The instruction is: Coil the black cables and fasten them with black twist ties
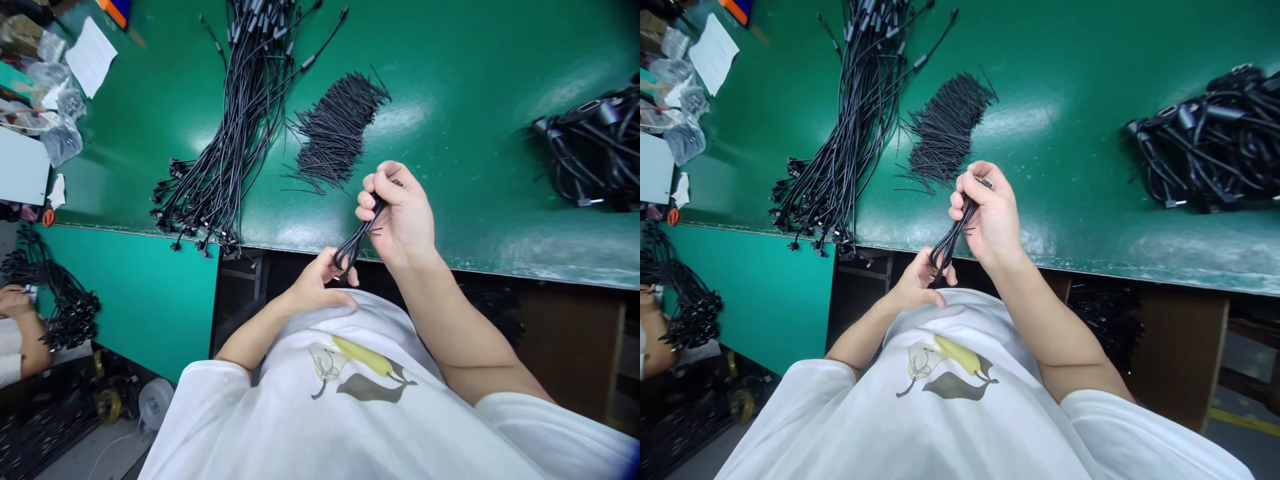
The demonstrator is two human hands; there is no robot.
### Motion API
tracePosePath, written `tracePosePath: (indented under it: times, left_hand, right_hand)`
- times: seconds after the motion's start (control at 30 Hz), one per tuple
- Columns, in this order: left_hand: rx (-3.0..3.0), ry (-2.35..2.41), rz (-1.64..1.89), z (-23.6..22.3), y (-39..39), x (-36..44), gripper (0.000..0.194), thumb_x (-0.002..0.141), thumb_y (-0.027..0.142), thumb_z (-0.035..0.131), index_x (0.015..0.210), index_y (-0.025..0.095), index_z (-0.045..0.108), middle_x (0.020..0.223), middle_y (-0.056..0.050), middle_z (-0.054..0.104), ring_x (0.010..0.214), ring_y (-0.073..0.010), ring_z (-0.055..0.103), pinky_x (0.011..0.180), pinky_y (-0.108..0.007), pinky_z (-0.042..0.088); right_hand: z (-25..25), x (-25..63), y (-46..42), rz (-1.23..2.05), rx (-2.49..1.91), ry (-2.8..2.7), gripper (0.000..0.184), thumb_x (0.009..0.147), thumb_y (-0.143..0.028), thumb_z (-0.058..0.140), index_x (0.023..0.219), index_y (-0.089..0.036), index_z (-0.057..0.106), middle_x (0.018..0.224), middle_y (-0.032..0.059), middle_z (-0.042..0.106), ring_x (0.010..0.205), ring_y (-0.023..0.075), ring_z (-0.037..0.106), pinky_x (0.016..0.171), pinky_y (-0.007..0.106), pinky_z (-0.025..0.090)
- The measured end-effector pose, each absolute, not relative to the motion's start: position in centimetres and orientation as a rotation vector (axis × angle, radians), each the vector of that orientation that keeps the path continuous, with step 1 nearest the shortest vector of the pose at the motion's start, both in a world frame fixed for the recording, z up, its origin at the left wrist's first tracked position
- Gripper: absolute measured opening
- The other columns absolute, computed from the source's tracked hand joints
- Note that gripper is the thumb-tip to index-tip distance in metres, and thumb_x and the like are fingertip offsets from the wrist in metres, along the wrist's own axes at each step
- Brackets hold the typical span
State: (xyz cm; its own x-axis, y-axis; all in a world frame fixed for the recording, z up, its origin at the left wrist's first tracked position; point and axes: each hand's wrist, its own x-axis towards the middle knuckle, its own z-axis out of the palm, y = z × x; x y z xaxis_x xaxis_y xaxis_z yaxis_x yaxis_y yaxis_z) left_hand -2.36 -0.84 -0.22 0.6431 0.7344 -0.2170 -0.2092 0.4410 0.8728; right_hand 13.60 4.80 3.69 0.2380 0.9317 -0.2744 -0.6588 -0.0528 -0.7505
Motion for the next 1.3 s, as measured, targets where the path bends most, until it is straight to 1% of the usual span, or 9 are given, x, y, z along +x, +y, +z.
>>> tracePosePath:
  times: [0.17, 0.33, 0.57, 0.83, 0.93, 1.03, 1.17, 1.23, 1.3]
  left_hand:
    - [0.934, 0.691, 0.741, -0.8, -1.0, -2.5, 0.048, 0.081, 0.058, 0.071, 0.085, 0.021, 0.041, 0.070, 0.005, 0.051, 0.062, -0.0096, 0.057, 0.066, -0.028, 0.047]
    - [0.914, 0.707, 0.917, -1.2, -0.5, -2.2, 0.046, 0.086, 0.060, 0.063, 0.085, 0.022, 0.039, 0.071, 0.006, 0.047, 0.057, -0.0072, 0.049, 0.060, -0.026, 0.042]
    - [0.996, 0.774, 0.849, -1.7, -1.0, -1.8, 0.044, 0.091, 0.061, 0.055, 0.085, 0.021, 0.038, 0.064, 0.008, 0.042, 0.053, -0.0067, 0.045, 0.055, -0.025, 0.038]
    - [0.747, 0.869, 0.792, -2.0, -1.8, -1.0, 0.045, 0.089, 0.059, 0.060, 0.086, 0.023, 0.034, 0.063, 0.009, 0.043, 0.049, -0.0060, 0.047, 0.053, -0.022, 0.038]
    - [0.790, 0.914, 0.853, -2.4, -0.8, -0.2, 0.042, 0.090, 0.057, 0.059, 0.091, 0.023, 0.036, 0.061, 0.011, 0.041, 0.047, -0.0057, 0.043, 0.051, -0.021, 0.036]
    - [0.999, 0.918, 0.694, -1.6, 0.2, 0.1, 0.043, 0.090, 0.057, 0.058, 0.109, 0.021, 0.044, 0.071, 0.006, 0.054, 0.057, -0.0089, 0.055, 0.060, -0.025, 0.046]
    - [1.434, 0.797, 0.562, 2.3, -0.8, -2.0, 0.035, 0.089, 0.045, 0.063, 0.118, 0.025, 0.059, 0.115, -0.009, 0.063, 0.098, -0.0196, 0.065, 0.087, -0.038, 0.052]
    - [1.561, 0.678, 0.715, 4.7, -2.8, -4.5, 0.026, 0.086, 0.045, 0.064, 0.109, 0.034, 0.068, 0.104, -0.008, 0.068, 0.096, -0.0236, 0.064, 0.080, -0.042, 0.055]
    - [1.579, 0.715, 0.783, 6.6, -5.5, -7.1, 0.028, 0.077, 0.049, 0.066, 0.105, 0.050, 0.069, 0.081, -0.003, 0.069, 0.076, -0.0242, 0.065, 0.057, -0.041, 0.053]
  right_hand:
    - [3.7, 13.0, 4.7, 1.264, -0.854, -0.442, 0.041, 0.069, -0.038, 0.085, 0.097, -0.028, 0.056, 0.088, -0.0051, 0.061, 0.076, 0.0086, 0.063, 0.068, 0.020, 0.058]
    - [3.1, 11.8, 2.8, 1.538, -0.769, -0.497, 0.055, 0.066, -0.056, 0.084, 0.108, -0.029, 0.061, 0.117, 0.0005, 0.067, 0.115, 0.0181, 0.064, 0.100, 0.033, 0.055]
    - [2.2, 11.4, 2.2, 1.542, -0.853, -0.402, 0.036, 0.070, -0.045, 0.086, 0.083, -0.022, 0.062, 0.083, -0.0035, 0.064, 0.073, 0.0089, 0.065, 0.095, 0.031, 0.058]
    - [1.3, 11.0, 2.4, 1.483, -0.897, -0.501, 0.037, 0.075, -0.046, 0.080, 0.092, -0.023, 0.058, 0.084, -0.0040, 0.061, 0.072, 0.0086, 0.061, 0.088, 0.030, 0.059]
    - [0.5, 10.8, 1.5, 1.450, -1.078, -0.697, 0.046, 0.076, -0.045, 0.078, 0.111, -0.026, 0.053, 0.101, -0.0013, 0.066, 0.074, 0.0110, 0.064, 0.067, 0.026, 0.059]
    - [0.1, 12.8, 0.8, 1.464, -1.280, -0.839, 0.034, 0.085, -0.044, 0.066, 0.111, -0.024, 0.057, 0.097, 0.0003, 0.068, 0.062, 0.0103, 0.060, 0.052, 0.025, 0.051]
    - [0.9, 22.0, 0.9, 0.922, -1.611, -0.919, 0.020, 0.088, -0.030, 0.060, 0.106, -0.025, 0.064, 0.084, -0.0009, 0.062, 0.065, 0.0113, 0.059, 0.062, 0.028, 0.052]
    - [1.7, 28.2, 0.7, 0.306, -1.811, -0.932, 0.023, 0.083, -0.025, 0.067, 0.105, -0.028, 0.065, 0.101, 0.0023, 0.060, 0.076, 0.0145, 0.060, 0.065, 0.032, 0.052]
    - [2.0, 33.5, 0.3, 0.053, -1.833, -0.880, 0.026, 0.078, -0.021, 0.073, 0.101, -0.030, 0.065, 0.108, 0.0056, 0.060, 0.108, 0.0255, 0.055, 0.091, 0.040, 0.050]
